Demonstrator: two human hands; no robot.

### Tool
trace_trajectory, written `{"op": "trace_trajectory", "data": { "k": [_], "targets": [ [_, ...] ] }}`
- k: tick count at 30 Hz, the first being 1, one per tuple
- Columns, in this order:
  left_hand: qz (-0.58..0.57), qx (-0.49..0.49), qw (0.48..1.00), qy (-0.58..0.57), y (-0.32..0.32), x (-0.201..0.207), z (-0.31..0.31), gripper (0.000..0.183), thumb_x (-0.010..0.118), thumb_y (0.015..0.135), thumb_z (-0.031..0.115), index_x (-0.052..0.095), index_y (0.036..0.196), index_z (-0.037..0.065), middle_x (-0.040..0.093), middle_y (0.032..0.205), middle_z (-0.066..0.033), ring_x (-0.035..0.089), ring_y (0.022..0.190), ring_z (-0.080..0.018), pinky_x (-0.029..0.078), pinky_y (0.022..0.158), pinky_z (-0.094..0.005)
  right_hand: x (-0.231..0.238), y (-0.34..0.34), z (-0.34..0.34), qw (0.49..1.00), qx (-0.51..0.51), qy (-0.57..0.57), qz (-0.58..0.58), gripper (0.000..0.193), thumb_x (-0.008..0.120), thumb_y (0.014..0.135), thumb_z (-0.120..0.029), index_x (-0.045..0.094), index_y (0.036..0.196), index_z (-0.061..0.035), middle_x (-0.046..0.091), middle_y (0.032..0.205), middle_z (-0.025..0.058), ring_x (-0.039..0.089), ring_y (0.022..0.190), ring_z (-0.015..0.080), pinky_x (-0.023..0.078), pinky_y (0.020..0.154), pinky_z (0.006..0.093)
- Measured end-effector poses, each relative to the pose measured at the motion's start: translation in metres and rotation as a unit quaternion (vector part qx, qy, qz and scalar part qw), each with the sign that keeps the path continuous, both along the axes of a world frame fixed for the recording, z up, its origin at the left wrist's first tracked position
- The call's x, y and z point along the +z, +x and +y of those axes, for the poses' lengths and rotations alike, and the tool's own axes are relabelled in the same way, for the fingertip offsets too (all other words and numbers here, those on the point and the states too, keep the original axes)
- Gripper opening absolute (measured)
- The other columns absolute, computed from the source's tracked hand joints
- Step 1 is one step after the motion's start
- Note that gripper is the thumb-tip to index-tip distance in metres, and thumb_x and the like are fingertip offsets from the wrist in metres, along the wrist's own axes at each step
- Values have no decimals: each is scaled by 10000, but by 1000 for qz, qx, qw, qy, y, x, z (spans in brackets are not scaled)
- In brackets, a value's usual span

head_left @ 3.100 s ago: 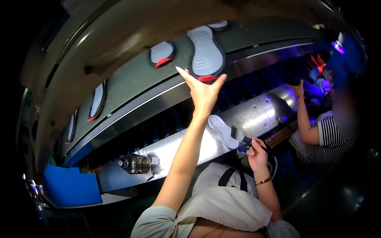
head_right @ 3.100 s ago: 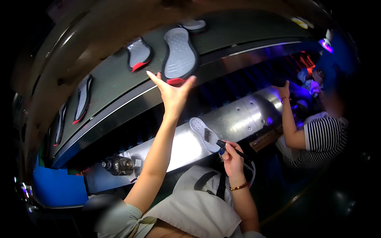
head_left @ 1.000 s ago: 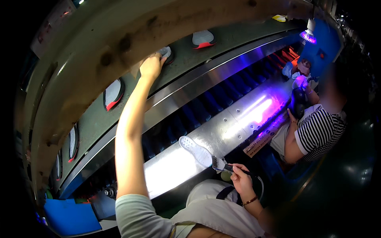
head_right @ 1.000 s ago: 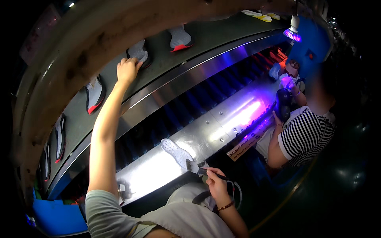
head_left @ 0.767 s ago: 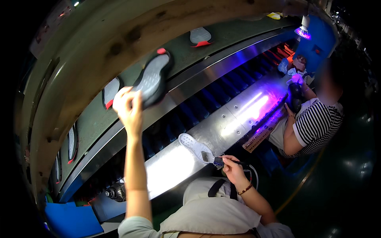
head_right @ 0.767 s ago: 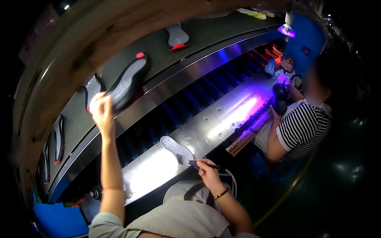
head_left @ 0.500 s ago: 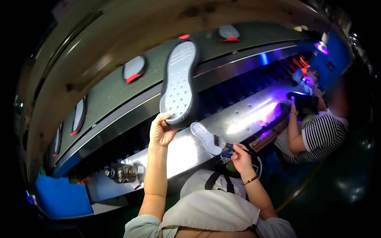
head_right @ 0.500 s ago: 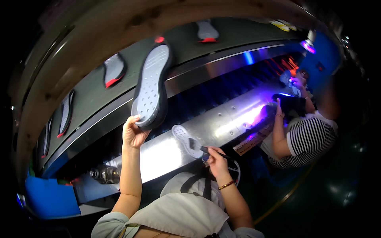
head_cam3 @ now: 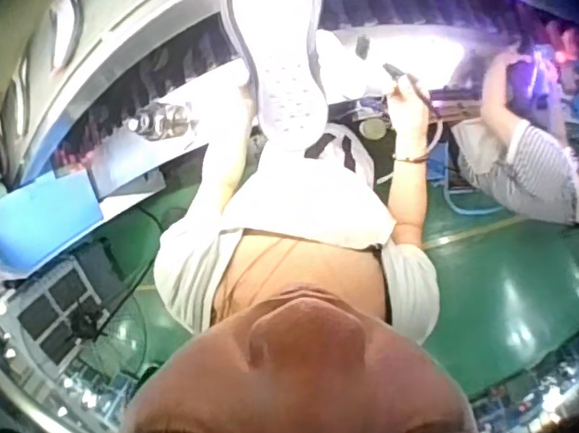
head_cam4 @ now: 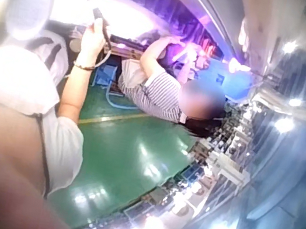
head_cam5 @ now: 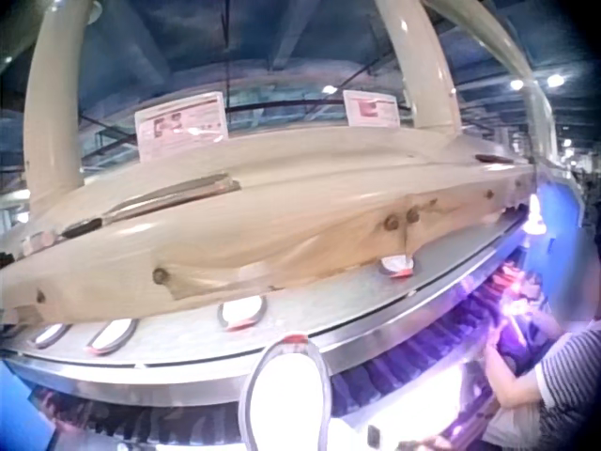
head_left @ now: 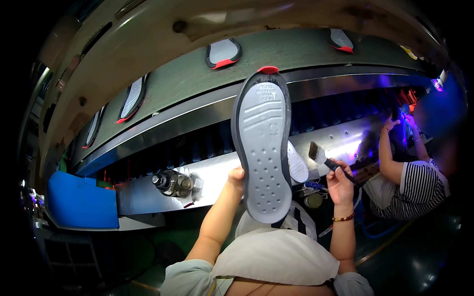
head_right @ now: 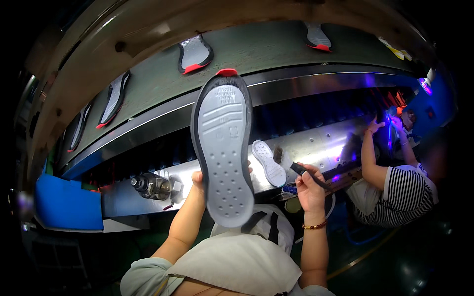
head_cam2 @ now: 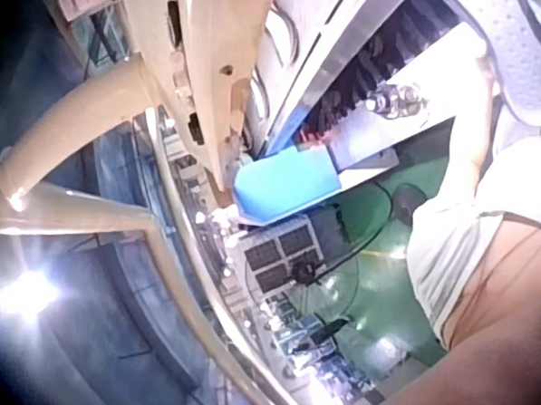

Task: The person applies glue to the bottom of shoe insoles using a brush. They repeatedly dip the brush into a container and spread the adhesive across the insole surface, then place the treated insole on a conveyor belt.

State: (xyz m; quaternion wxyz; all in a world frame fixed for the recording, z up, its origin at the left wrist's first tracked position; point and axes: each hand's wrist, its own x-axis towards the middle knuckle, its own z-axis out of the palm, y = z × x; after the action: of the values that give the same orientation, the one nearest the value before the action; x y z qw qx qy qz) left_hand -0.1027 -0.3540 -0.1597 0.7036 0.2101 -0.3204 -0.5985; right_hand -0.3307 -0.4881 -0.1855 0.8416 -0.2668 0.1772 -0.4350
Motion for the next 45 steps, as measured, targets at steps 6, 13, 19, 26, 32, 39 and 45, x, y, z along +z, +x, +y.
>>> {"op": "trace_trajectory", "data": {
  "k": [6, 13, 19, 26, 32, 39, 45],
  "targets": [
    [-10, 59, 997, 53, -11, 4, 7, 1094, 434, 519, 811, 289, 1255, 16, 453, 1127, -190, 487, 1022, -320, 414, 857, -421, 74, 44, 9, 978, 95, -185, -26, 190, 595, 709, 21, 548, 894, 11, 593, 916, 150, 568, 772, 155, 451, 705, 253],
    [158, 77, 979, 99, -28, -14, 10, 978, 230, 633, 799, 285, 1269, 58, 439, 1176, -150, 487, 1020, -280, 409, 862, -399, 66, 103, 0, 981, 128, -126, 78, 167, 606, 713, 16, 573, 877, 26, 611, 883, 131, 572, 759, 116, 449, 746, 231],
    [212, 140, 958, 135, -33, -13, 16, 777, 192, 768, 682, 344, 1243, 86, 459, 1173, -76, 479, 1030, -204, 405, 864, -341, 52, 122, -4, 975, 104, -156, 119, 144, 601, 713, 13, 584, 856, 18, 616, 843, 116, 585, 755, 128, 455, 731, 227],
    [227, 168, 944, 172, -36, -23, 10, 725, 234, 776, 653, 382, 1214, 95, 459, 1176, -68, 462, 1046, -211, 372, 890, -345, 68, 143, 28, 888, -17, -373, 268, 97, 621, 712, 8, 622, 809, 11, 627, 759, 40, 566, 664, 58, 460, 601, 191],
    [241, 197, 938, 151, -27, -40, 8, 624, 282, 779, 611, 455, 1108, 110, 486, 1114, -58, 472, 1013, -201, 367, 880, -315, 62, 136, 66, 728, -81, -615, 291, 129, 623, 619, -45, 620, 741, -6, 593, 672, 119, 563, 618, 240, 431, 598, 305],
    [209, 170, 943, 195, 1, -20, 25, 716, 231, 775, 613, 405, 1206, 69, 487, 1148, -104, 479, 1020, -248, 378, 880, -379, 68, 53, 70, 741, 228, -562, 288, 130, 662, 609, -89, 641, 727, -37, 604, 669, 94, 578, 609, 204, 443, 585, 286],
    [206, 31, 969, 129, -28, 21, 15, 793, 161, 761, 670, 328, 1259, 76, 459, 1170, -141, 492, 1012, -280, 390, 874, -401, 116, 88, 26, 892, 55, -388, 225, 140, 612, 697, 23, 617, 836, 38, 625, 741, 74, 574, 619, 88, 457, 577, 173]
  ]
}}
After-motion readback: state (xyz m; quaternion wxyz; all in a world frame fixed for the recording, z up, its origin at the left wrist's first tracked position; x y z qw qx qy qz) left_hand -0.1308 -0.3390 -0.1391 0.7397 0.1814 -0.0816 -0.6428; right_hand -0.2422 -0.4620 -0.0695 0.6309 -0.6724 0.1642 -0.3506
